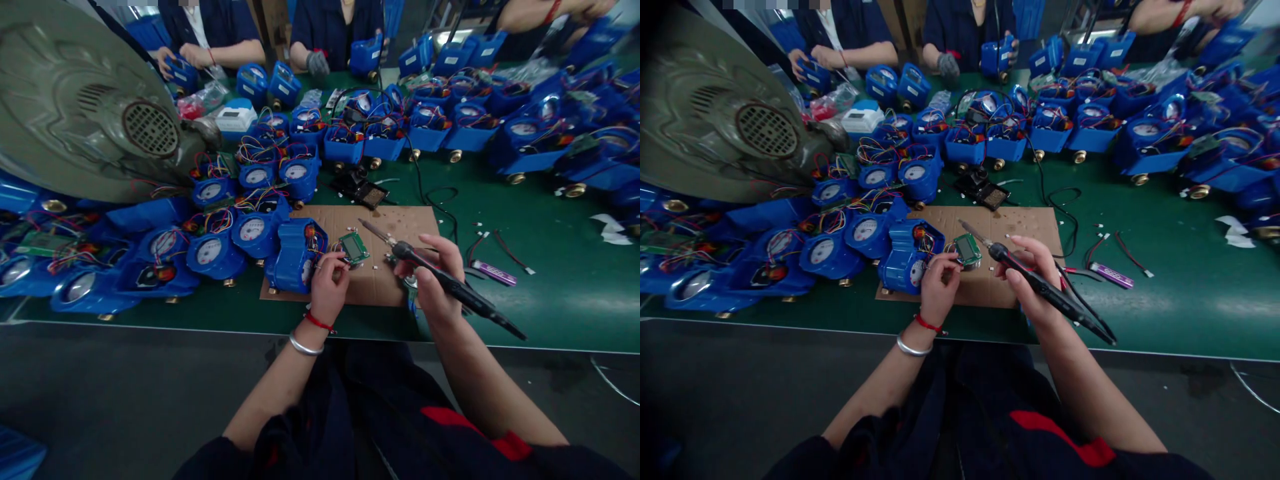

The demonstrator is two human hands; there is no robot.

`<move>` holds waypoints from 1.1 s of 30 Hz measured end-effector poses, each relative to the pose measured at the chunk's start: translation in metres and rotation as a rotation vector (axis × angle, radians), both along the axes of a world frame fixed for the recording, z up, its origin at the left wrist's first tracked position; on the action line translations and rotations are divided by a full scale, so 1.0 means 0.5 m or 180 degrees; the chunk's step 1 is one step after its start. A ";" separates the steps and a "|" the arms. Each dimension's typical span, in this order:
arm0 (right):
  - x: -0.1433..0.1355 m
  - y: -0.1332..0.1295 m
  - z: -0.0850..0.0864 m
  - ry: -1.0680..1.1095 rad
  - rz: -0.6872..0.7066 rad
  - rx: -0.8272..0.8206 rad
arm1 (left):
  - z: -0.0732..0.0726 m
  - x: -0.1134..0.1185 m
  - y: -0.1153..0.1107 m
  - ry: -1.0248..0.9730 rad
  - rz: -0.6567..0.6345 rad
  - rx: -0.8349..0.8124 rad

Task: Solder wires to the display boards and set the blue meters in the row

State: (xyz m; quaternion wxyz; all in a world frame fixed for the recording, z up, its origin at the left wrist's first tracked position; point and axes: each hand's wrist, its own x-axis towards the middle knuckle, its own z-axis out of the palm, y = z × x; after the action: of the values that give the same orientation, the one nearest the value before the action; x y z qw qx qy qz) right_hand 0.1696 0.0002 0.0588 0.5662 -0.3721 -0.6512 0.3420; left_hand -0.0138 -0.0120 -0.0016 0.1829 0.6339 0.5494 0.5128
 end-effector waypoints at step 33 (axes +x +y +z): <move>0.057 -0.023 -0.042 -0.1032 0.0227 -0.0578 | -0.001 -0.004 0.003 -0.0137 -0.0067 0.0090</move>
State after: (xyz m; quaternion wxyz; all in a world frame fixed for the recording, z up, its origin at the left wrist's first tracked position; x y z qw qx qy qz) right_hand 0.1982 -0.0111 0.0380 0.4055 -0.4486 -0.7131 0.3548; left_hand -0.0160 -0.0107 -0.0023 0.1911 0.6310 0.5312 0.5321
